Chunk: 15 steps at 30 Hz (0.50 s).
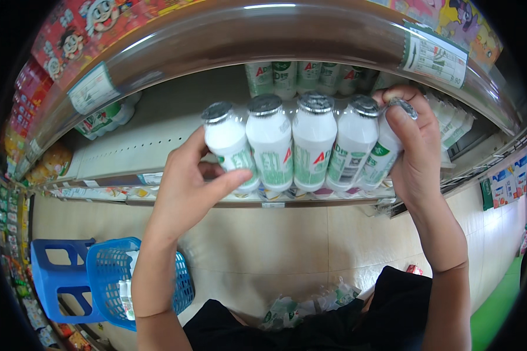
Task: The person sits on a low stool and restocks a refrigerated display case with bottled beverages. They unwrap shrink-wrapped packs, place bottles into the shelf, and add individual bottles from a blue basket.
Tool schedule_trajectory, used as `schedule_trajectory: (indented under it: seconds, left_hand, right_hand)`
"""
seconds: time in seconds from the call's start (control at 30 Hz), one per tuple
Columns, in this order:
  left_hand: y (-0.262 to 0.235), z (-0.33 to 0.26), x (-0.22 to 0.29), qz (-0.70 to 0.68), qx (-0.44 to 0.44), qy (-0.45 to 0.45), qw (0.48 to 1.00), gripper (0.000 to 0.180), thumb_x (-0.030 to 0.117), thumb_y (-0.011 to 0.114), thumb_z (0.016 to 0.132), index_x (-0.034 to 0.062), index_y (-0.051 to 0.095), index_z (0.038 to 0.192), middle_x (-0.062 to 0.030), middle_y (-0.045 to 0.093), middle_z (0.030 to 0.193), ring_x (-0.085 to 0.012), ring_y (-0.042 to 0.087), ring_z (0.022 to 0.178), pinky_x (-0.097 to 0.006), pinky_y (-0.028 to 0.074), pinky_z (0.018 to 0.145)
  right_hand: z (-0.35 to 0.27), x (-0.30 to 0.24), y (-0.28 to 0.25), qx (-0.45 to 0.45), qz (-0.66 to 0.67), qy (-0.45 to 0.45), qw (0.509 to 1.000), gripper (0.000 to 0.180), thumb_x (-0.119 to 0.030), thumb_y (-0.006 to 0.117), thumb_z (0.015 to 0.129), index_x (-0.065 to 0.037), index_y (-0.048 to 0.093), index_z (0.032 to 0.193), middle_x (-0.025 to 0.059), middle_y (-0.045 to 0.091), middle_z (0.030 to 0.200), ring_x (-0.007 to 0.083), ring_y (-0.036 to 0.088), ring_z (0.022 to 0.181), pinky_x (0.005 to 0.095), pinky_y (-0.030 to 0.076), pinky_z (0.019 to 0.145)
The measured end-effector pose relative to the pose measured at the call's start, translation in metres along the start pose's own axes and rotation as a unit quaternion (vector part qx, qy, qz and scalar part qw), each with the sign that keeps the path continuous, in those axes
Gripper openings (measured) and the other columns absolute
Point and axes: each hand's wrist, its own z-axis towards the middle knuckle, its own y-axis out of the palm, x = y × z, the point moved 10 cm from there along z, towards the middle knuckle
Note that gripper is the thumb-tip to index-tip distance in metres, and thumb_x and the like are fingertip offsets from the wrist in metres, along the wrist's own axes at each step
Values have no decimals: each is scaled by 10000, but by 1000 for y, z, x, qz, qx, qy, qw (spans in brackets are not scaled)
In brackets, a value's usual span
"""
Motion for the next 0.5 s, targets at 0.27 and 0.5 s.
schedule_trajectory:
  seconds: [0.27,0.5]
  left_hand:
    - [-33,21,3,89,94,89,988,298,77,655,768,-3,556,1038,-52,615,945,-108,578,865,-263,490,728]
    - [13,82,-10,341,107,72,931,287,306,670,679,22,668,720,-167,632,739,-297,630,756,-368,502,737]
  right_hand:
    - [16,7,-18,178,-338,-55,923,298,-289,578,852,-11,534,950,50,507,887,131,448,828,271,360,736]
    - [25,20,-60,119,-516,-91,844,586,-478,494,857,-37,498,1243,129,498,1248,244,450,1153,350,291,1002]
